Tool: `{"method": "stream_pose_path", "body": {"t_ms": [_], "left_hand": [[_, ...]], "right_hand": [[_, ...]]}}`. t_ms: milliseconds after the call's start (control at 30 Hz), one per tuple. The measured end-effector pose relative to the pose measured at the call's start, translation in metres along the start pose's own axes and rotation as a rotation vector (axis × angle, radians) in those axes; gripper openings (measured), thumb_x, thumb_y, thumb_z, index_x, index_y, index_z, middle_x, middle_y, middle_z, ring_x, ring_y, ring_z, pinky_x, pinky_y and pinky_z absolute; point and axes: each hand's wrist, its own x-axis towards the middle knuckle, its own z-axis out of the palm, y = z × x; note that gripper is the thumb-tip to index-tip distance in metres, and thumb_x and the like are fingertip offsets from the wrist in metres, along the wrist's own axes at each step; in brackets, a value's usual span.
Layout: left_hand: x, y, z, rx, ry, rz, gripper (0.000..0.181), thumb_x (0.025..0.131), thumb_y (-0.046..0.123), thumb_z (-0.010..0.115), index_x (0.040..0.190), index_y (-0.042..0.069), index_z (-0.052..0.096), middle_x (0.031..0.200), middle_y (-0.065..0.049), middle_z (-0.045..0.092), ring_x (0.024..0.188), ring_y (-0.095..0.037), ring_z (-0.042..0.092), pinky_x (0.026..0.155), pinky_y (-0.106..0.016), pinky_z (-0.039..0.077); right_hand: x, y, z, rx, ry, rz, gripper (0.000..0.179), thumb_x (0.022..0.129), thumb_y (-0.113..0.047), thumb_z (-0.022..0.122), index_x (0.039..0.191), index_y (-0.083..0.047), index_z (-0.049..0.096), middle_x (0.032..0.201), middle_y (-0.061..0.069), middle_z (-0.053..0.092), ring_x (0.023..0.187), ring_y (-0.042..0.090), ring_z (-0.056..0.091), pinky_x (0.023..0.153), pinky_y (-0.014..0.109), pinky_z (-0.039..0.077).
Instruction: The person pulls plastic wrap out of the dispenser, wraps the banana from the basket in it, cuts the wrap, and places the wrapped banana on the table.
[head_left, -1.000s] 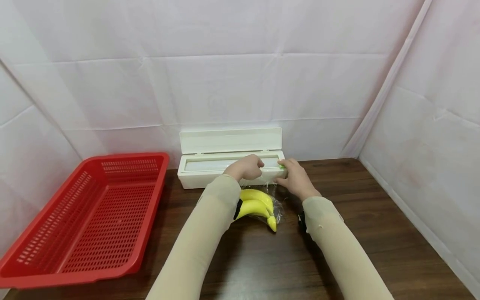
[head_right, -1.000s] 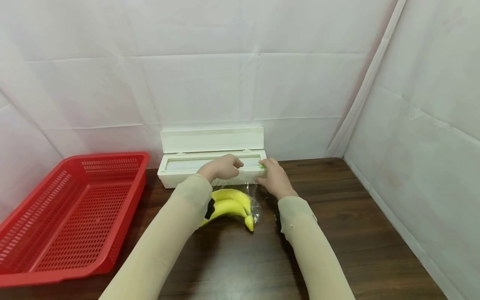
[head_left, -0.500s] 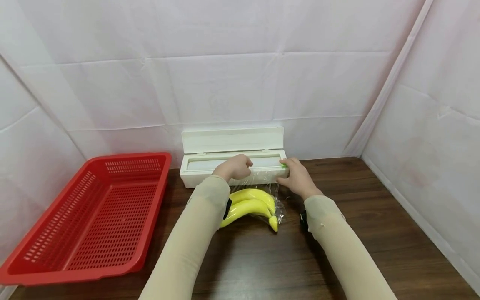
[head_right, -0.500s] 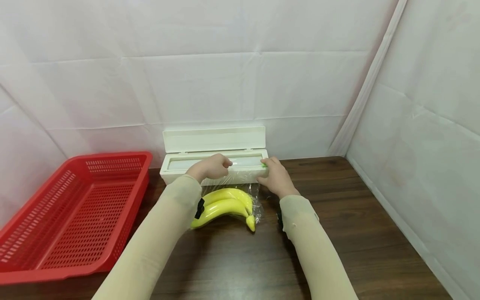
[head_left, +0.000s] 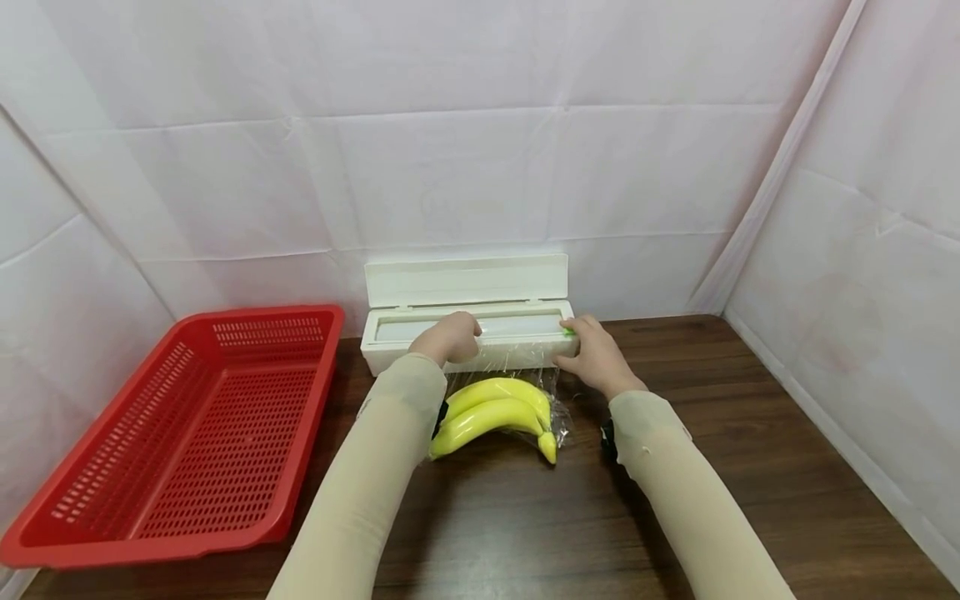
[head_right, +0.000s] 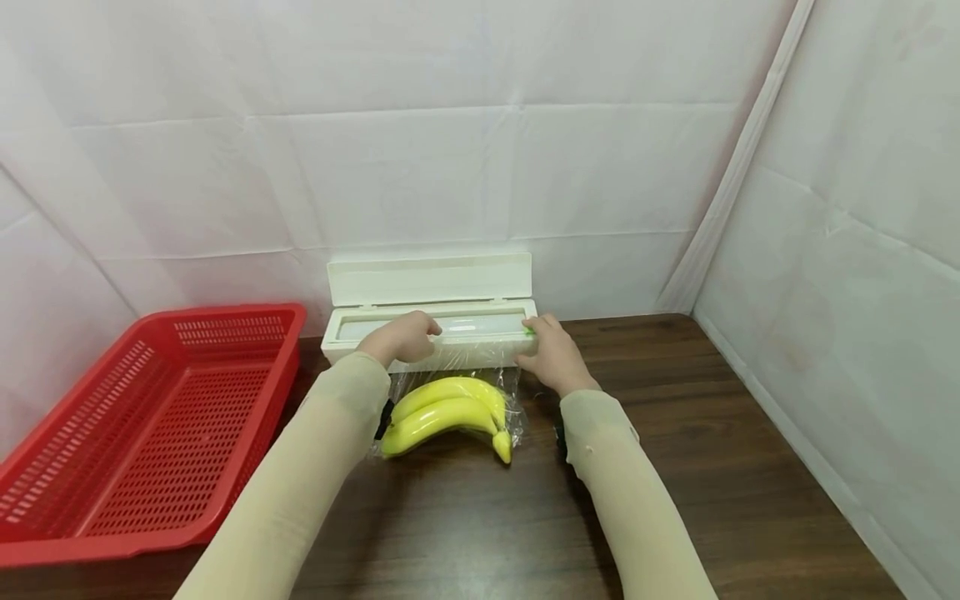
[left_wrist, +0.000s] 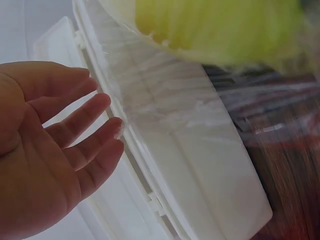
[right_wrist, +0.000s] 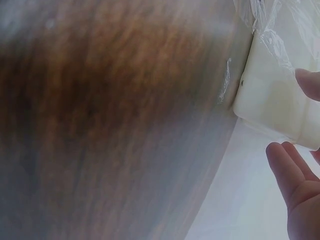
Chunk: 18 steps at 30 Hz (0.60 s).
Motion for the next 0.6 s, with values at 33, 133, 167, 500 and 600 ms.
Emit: {"method": "stream_pose_path", "body": {"t_ms": [33,133,167,500,600], "left_hand": [[0.000,-0.002,0.000,0.022,0.007,-0.009,0.050,0.089,-0.005,0.037,0.137,0.005,0.048,0.144,-0.008,0.046,0.129,-0.024,0.046,0.091,-0.033,0.043],[-0.002,-0.008,0.001,0.095,0.042,-0.042,0.048,0.090,-0.006,0.034,0.131,0.006,0.055,0.140,-0.008,0.050,0.115,-0.022,0.052,0.085,-0.033,0.043],[-0.002,-0.010,0.002,0.120,0.054,-0.048,0.044,0.091,-0.005,0.034,0.125,0.006,0.059,0.135,-0.009,0.054,0.104,-0.020,0.054,0.079,-0.033,0.043],[0.000,-0.023,0.008,0.205,0.198,-0.018,0.027,0.091,-0.002,0.043,0.068,0.009,0.051,0.077,-0.007,0.051,0.060,-0.016,0.038,0.051,-0.027,0.035],[0.001,-0.027,0.010,0.216,0.229,-0.019,0.024,0.092,-0.001,0.045,0.073,0.007,0.058,0.084,-0.009,0.057,0.064,-0.016,0.042,0.055,-0.028,0.038]], "right_hand": [[0.000,0.000,0.000,0.000,-0.002,0.002,0.064,0.082,-0.022,0.073,0.136,-0.001,0.046,0.131,0.018,0.046,0.118,0.036,0.049,0.100,0.049,0.042],[0.000,0.000,0.001,0.002,-0.003,0.007,0.064,0.082,-0.022,0.073,0.136,-0.002,0.046,0.131,0.017,0.046,0.119,0.035,0.049,0.099,0.049,0.042],[0.000,0.001,0.002,0.004,-0.003,0.009,0.064,0.082,-0.023,0.073,0.136,-0.002,0.046,0.131,0.017,0.046,0.119,0.035,0.049,0.099,0.049,0.042],[-0.001,-0.001,0.002,0.015,-0.015,0.023,0.062,0.084,-0.021,0.071,0.137,-0.003,0.045,0.132,0.016,0.045,0.116,0.034,0.050,0.097,0.048,0.044],[-0.001,-0.002,0.003,0.016,-0.022,0.020,0.061,0.085,-0.020,0.070,0.138,-0.004,0.044,0.132,0.015,0.044,0.110,0.031,0.052,0.092,0.046,0.045]]}}
